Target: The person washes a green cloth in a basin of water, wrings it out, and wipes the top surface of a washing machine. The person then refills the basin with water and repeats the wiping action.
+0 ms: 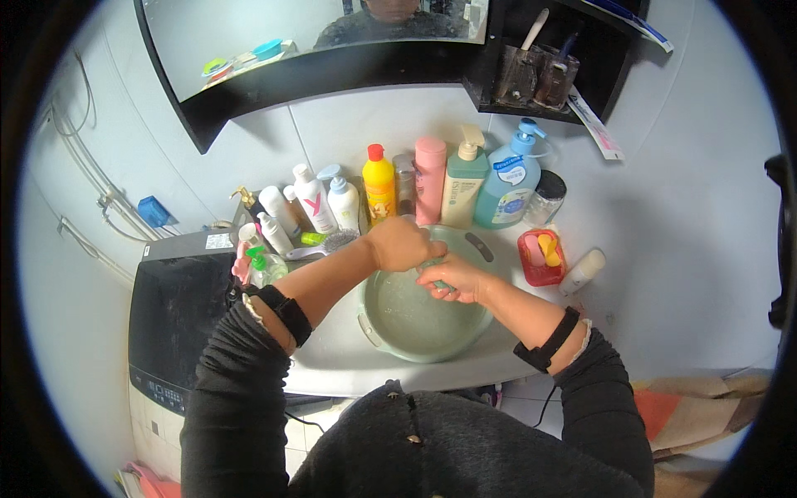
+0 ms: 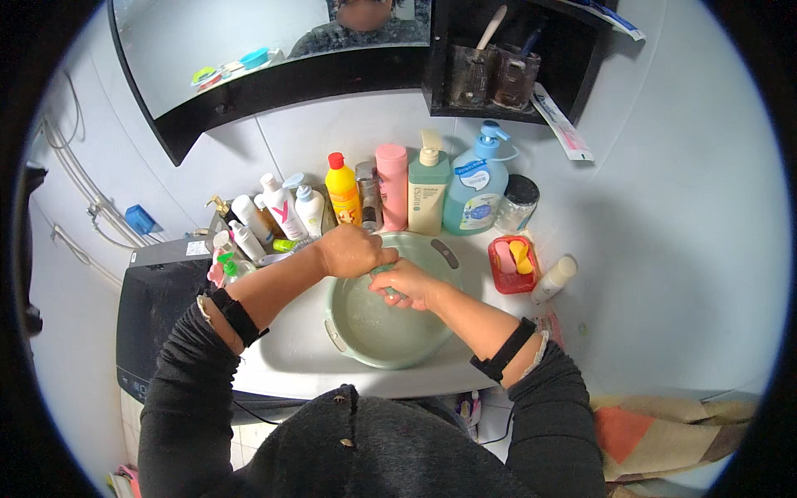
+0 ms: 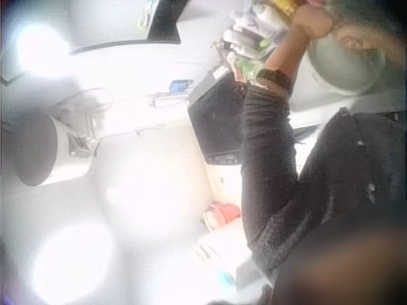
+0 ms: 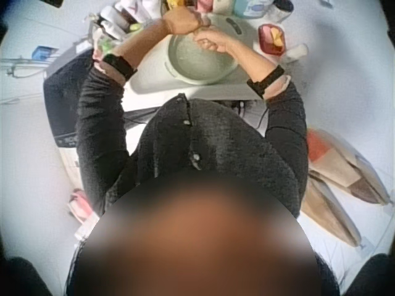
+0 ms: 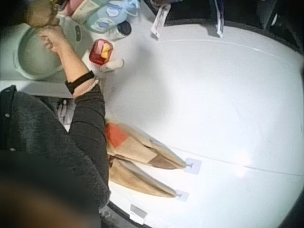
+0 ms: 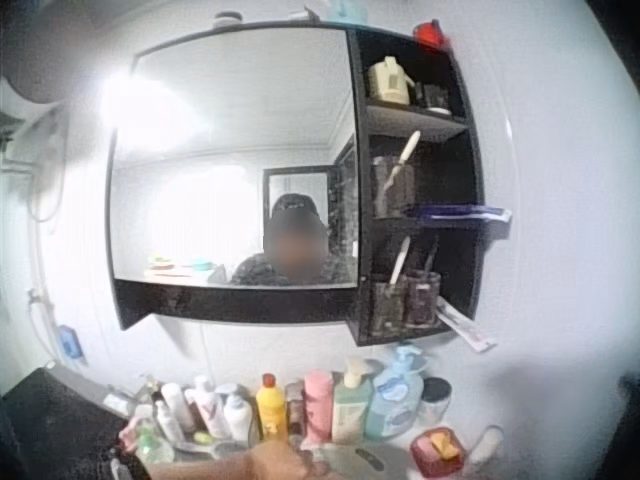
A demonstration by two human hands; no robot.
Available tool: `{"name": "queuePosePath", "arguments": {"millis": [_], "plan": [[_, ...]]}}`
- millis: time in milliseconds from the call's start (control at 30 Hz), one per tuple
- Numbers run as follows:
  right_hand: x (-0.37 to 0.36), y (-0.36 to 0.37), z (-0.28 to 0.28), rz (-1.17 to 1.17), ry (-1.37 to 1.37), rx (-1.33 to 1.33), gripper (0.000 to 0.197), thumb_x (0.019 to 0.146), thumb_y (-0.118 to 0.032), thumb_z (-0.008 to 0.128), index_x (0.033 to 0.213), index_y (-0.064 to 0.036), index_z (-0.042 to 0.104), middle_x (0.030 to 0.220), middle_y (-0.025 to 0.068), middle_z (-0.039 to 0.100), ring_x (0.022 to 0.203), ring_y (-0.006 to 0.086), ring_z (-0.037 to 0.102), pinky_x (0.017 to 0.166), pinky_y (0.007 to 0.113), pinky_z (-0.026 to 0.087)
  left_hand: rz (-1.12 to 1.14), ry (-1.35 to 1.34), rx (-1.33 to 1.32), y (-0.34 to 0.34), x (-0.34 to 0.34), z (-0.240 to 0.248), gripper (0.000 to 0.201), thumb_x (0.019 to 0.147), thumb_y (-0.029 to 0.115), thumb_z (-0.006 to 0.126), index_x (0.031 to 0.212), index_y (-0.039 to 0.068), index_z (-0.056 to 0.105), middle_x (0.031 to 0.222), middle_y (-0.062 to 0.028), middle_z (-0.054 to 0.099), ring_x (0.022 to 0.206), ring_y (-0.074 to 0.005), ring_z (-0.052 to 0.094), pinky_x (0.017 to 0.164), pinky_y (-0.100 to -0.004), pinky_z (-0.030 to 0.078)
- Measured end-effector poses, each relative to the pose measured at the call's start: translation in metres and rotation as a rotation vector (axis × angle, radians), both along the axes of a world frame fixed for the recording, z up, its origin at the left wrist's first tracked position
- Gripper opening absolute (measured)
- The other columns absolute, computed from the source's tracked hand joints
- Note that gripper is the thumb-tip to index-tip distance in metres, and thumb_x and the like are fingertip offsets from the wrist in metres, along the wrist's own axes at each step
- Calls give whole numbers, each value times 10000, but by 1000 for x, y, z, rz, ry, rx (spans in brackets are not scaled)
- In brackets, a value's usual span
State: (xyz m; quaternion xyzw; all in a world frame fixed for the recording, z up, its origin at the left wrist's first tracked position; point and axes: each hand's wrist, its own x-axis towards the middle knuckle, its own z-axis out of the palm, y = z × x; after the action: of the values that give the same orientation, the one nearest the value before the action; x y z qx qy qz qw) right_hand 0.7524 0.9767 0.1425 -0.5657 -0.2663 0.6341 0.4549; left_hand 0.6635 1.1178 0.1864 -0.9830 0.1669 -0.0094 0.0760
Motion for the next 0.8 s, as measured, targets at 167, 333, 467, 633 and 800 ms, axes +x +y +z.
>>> {"name": "queuePosePath", "arguments": {"millis": [167, 333, 467, 633, 800], "plan": [[-9, -4, -11, 15, 214, 112, 160, 762, -156, 622, 757, -118, 467, 648, -9, 444, 437, 59, 356, 345, 194, 166, -170, -265, 69, 11, -9, -19, 214, 728, 208, 551, 935, 158, 537, 656, -39, 530, 597, -240, 586, 502, -351, 477], [5, -2, -11, 30, 9, 70, 228, 789, -249, 657, 882, -80, 535, 700, -3, 480, 531, 68, 439, 397, 202, 277, 147, -303, -187, -1, -30, -43, 404, 642, 208, 680, 1000, 107, 522, 794, -71, 533, 762, -250, 582, 662, -347, 491], [19, -2, -14, -106, -592, 384, 310, 774, -221, 679, 1016, -69, 561, 812, 1, 536, 722, 83, 512, 541, 223, 416, 408, -213, -546, 5, -52, -53, 550, 663, 262, 745, 1105, 38, 507, 892, -169, 553, 910, -336, 558, 784, -396, 463], [21, -4, -40, -316, -1014, 736, 223, 739, -117, 675, 870, -47, 508, 790, -2, 513, 734, 100, 489, 690, 236, 413, 511, 96, -1209, 27, -68, -75, 392, 802, 327, 662, 998, 6, 552, 739, -69, 576, 646, -154, 552, 591, -285, 451], [21, -7, -83, -428, -654, 393, 188, 786, -121, 622, 780, -65, 443, 702, -28, 438, 646, 65, 412, 578, 222, 355, 801, 256, -1483, 25, -77, -120, 328, 856, 342, 598, 904, 18, 571, 626, 6, 528, 508, -58, 461, 455, -217, 379]]}}
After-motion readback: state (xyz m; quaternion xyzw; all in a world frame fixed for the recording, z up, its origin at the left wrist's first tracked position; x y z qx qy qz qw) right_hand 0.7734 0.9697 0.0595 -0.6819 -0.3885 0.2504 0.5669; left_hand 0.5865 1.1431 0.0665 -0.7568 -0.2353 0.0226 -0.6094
